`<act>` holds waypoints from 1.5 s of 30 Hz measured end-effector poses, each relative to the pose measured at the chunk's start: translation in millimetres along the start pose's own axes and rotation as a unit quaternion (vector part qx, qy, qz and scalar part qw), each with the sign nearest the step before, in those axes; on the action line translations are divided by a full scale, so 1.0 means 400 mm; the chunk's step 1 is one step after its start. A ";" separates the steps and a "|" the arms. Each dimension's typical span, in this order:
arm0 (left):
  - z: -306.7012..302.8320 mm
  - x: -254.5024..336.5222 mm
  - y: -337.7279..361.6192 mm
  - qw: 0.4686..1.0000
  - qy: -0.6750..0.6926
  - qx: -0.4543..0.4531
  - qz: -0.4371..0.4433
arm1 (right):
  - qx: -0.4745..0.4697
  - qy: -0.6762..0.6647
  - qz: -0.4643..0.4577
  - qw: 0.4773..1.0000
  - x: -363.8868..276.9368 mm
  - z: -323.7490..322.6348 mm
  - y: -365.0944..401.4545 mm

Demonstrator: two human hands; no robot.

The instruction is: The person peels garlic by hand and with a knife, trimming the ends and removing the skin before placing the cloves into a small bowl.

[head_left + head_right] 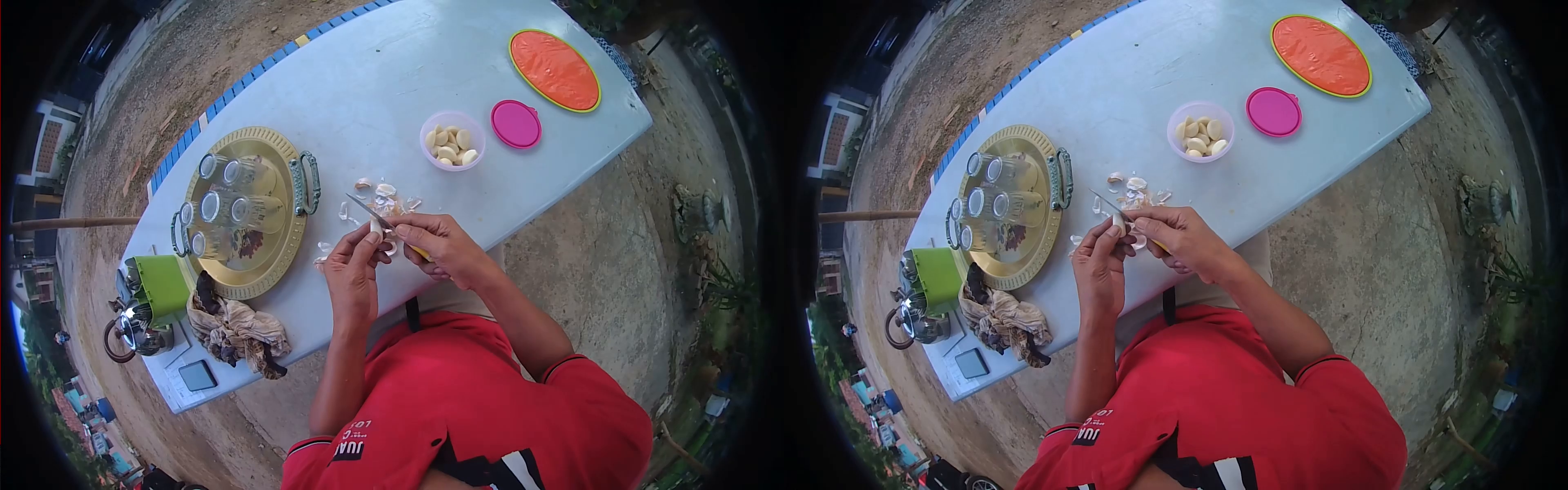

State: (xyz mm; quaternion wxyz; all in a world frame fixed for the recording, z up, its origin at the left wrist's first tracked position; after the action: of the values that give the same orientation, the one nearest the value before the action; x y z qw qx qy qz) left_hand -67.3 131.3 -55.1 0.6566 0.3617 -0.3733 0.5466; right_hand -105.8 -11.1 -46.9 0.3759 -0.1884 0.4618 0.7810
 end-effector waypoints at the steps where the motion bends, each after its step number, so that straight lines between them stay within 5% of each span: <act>1: -0.002 -0.005 0.001 1.000 0.015 -0.003 -0.008 | 0.002 0.001 0.001 1.000 0.003 0.000 -0.002; 6: 0.004 -0.005 0.002 0.998 0.060 0.006 -0.029 | 0.023 -0.015 -0.005 1.000 0.003 0.002 0.000; 14: -0.010 0.000 0.001 0.997 -0.044 0.021 0.054 | 0.114 0.189 -0.119 0.968 -0.029 0.036 0.029; 29: 0.017 0.014 0.003 0.996 -0.070 0.032 0.054 | 0.060 0.059 -0.056 0.995 -0.014 0.007 0.010; 45: 0.009 0.011 0.006 0.991 -0.104 0.032 0.079 | 0.107 0.167 -0.116 0.973 -0.026 0.025 0.017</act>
State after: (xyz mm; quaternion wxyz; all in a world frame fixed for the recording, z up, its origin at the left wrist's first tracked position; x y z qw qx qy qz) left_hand -69.5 130.5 -49.4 0.5571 0.4070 -0.4489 0.5679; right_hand -103.8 -8.7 -31.4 0.3993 -0.3272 0.5742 0.6354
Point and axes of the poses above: each hand's wrist, its own y-axis away from the middle knuckle, its own z-axis out of the palm, x = y × z, the point moved 6 cm from there along -y, towards the middle knuckle, and after that the axes turned 15 degrees about z, right-handed, at the moved point
